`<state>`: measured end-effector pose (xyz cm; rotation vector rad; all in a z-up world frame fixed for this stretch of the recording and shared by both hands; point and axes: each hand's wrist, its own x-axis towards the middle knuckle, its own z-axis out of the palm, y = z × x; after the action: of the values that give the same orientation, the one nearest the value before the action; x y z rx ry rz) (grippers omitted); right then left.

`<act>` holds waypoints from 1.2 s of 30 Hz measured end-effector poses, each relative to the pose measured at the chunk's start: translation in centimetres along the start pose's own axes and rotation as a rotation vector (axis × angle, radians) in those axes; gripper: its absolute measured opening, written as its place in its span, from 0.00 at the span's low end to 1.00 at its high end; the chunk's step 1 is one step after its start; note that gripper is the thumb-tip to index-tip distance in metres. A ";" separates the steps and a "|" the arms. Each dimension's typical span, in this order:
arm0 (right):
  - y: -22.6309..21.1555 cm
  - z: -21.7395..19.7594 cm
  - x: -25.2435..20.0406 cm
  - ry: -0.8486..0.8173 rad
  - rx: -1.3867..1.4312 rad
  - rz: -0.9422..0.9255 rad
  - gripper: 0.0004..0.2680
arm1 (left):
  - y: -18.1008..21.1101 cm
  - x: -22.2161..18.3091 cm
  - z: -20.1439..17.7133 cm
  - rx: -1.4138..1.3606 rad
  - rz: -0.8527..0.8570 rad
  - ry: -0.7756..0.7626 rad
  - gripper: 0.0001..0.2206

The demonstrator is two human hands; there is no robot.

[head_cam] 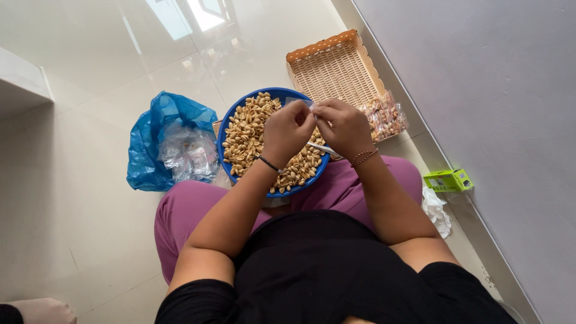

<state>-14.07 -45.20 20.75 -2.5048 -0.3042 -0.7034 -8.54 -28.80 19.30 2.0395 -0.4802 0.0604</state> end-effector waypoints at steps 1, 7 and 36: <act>0.1 0.0 0.0 -0.001 -0.001 0.000 0.04 | -0.3 0.1 0.1 -0.002 0.000 0.000 0.06; 0.4 -0.5 -0.2 -0.052 0.232 0.163 0.04 | -0.7 -0.3 0.0 0.273 0.507 0.009 0.38; -0.3 0.5 -0.1 -0.048 0.334 -0.080 0.08 | -5.0 -0.8 2.6 0.074 0.211 0.077 0.12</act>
<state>-14.07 -44.72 20.48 -2.2034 -0.4989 -0.5706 -7.90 -28.60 13.64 2.0436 -0.6506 0.2870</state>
